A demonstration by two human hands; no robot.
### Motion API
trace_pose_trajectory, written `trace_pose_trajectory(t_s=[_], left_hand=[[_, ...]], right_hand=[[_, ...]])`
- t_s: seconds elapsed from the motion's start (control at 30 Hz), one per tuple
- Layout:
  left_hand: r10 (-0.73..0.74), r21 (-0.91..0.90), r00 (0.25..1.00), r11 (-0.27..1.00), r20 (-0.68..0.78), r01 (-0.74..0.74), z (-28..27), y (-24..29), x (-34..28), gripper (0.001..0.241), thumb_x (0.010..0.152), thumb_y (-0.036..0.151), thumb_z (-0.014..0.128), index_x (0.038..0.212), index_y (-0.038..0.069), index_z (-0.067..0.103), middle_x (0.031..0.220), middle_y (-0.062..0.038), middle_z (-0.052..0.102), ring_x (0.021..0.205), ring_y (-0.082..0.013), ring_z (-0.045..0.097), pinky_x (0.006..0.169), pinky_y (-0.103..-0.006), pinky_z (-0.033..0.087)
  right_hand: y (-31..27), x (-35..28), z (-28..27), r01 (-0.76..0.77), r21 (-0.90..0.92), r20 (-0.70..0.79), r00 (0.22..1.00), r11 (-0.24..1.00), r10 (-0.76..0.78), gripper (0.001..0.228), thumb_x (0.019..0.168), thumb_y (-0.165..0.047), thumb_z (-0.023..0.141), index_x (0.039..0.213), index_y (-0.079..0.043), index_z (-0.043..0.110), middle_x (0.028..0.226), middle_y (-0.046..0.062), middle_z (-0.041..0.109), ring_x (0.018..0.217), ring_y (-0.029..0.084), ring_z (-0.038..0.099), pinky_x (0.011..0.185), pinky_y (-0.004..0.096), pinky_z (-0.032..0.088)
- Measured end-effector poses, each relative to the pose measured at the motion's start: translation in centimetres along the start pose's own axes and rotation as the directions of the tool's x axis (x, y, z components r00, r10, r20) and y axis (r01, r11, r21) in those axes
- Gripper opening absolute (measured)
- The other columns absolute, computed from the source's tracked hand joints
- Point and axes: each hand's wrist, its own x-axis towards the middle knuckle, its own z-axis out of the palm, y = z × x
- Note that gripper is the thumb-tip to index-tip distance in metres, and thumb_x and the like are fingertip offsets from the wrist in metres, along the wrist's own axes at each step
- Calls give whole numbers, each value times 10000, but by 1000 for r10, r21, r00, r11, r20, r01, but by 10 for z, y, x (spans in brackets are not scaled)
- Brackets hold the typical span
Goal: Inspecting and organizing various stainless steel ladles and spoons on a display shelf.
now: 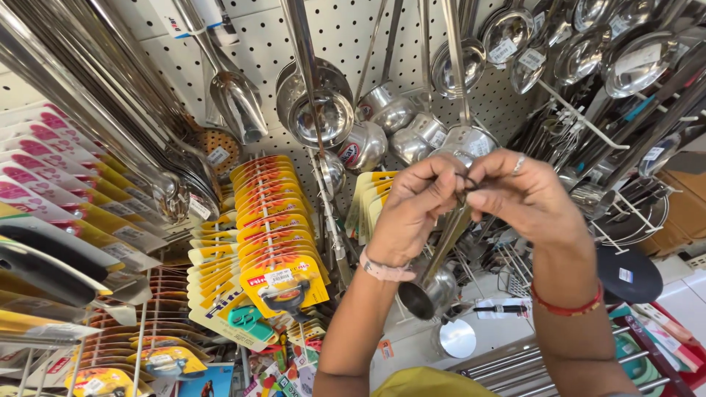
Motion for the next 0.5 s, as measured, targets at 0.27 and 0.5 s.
trace_pose_trajectory(t_s=[0.27, 0.5], left_hand=[[115, 785, 984, 593, 138, -179, 12, 16, 10, 237, 1047, 167, 712, 906, -16, 658, 768, 7, 518, 706, -41, 425, 666, -219, 340], [44, 367, 998, 928, 42, -57, 36, 40, 13, 136, 1033, 117, 656, 1004, -3, 713, 935, -24, 701, 827, -61, 600, 757, -214, 459]], right_hand=[[-37, 13, 6, 195, -219, 57, 981, 956, -187, 99, 1043, 59, 614, 1134, 50, 652, 1048, 73, 647, 943, 89, 632, 807, 222, 551], [-57, 18, 12, 98, 3, -17, 995, 995, -97, 239, 947, 64, 672, 1183, 52, 635, 1058, 125, 673, 903, 133, 678, 734, 274, 619]])
